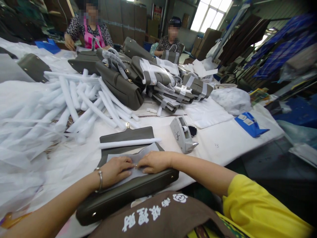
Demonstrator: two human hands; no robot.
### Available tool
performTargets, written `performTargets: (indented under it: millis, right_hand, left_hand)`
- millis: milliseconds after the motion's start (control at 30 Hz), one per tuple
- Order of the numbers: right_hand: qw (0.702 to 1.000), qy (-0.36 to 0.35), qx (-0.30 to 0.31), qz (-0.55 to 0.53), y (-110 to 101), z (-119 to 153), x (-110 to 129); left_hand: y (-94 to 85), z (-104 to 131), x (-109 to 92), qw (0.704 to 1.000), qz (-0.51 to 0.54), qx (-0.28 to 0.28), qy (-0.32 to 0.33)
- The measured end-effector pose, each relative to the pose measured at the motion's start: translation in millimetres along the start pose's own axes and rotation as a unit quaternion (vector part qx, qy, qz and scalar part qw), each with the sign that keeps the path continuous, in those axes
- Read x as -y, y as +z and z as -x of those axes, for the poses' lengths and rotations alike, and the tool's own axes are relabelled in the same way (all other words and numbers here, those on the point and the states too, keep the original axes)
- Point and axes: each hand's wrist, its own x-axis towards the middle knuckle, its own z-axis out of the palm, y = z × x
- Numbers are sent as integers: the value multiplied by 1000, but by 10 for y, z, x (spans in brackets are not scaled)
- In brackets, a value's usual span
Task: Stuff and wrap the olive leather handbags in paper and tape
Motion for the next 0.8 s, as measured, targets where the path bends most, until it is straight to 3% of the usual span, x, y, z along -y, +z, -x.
performTargets:
  millis: [67,200,267,333,433,533,700,800]
  right_hand:
    - [1000,-10,2,4,8,-19,-17]
    - [1000,-4,-6,-8,1,-33,-30]
    - [1000,6,-18,-25,-19,-12,-23]
    - [998,16,-47,-33,-52,19,-14]
    - [992,27,-126,-1,-127,38,-18]
    - [979,54,-189,60,-204,-31,-55]
    - [977,121,-124,124,-218,-280,-93]
    - [972,142,-116,145,-175,-382,-85]
  left_hand:
    - [-176,-82,85,999,27,-16,-34]
    - [-539,-415,433,961,-40,-164,-219]
    - [-633,-611,643,935,-66,-152,-313]
    - [-656,-769,810,922,-65,-106,-366]
    - [-623,-872,910,919,-61,-75,-383]
    - [-599,-828,854,920,-98,-75,-373]
    - [-641,-676,664,919,-176,-101,-337]
    - [-689,-627,583,923,-197,-100,-314]
